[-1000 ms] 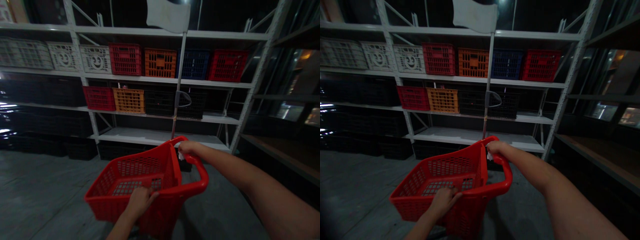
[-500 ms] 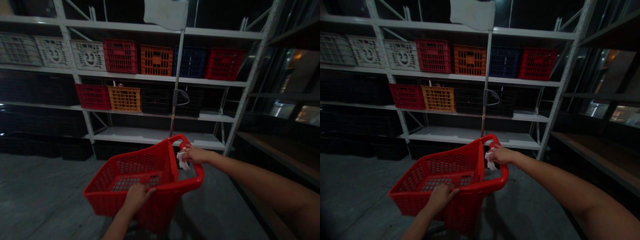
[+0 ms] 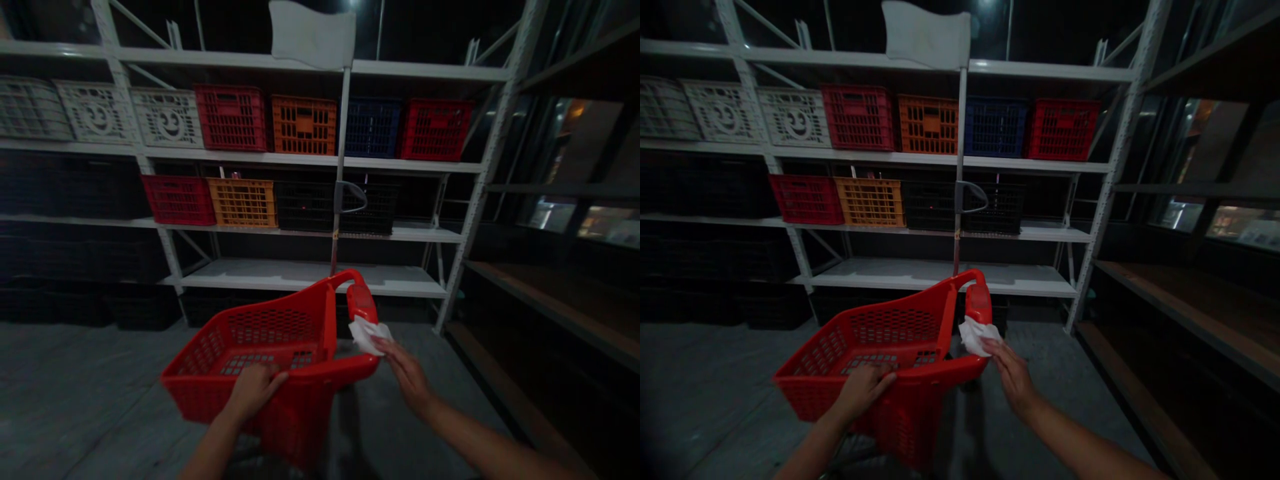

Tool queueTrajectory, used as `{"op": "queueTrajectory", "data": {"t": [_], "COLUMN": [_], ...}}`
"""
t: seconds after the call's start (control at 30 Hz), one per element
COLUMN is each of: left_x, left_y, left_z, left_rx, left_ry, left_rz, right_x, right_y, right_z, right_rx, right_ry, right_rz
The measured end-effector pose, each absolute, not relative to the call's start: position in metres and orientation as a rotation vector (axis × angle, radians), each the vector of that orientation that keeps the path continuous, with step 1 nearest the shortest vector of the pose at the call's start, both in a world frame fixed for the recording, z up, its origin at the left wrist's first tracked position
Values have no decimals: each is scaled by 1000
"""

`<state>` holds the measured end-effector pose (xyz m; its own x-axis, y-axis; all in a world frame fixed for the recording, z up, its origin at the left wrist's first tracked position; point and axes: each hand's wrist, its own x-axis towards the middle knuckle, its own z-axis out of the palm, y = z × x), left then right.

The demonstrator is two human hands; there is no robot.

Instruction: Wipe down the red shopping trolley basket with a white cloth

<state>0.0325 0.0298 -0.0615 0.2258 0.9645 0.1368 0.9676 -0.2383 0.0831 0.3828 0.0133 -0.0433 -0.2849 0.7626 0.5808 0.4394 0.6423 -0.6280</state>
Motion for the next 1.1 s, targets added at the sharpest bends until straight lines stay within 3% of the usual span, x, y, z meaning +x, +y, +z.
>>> {"op": "queueTrajectory", "data": {"t": [0.13,0.5,0.67,0.8,0.93,1.1], "left_x": [22,-11,17,78,117,111], "left_y": [32,45,35,17,5,-5], "left_z": [-64,-54,-29,3,22,25], "left_rx": [-2451,-2477,-2069,-2240,-2158,-2000], "left_ry": [-1878,-1779,-1933,-1868,-2169,-2171], "left_rz": [-277,-431,-666,-761,-443,-291], "right_x": [365,338,312,291,280,274], "right_y": [14,152,135,106,73,60], "right_z": [-66,9,5,2,-5,-5], "right_rx": [-895,-1207,-1325,-1388,-1257,-966], "right_ry": [-1794,-2069,-2138,-2129,-2154,-2231], "right_rz": [485,315,117,70,5,-113]}}
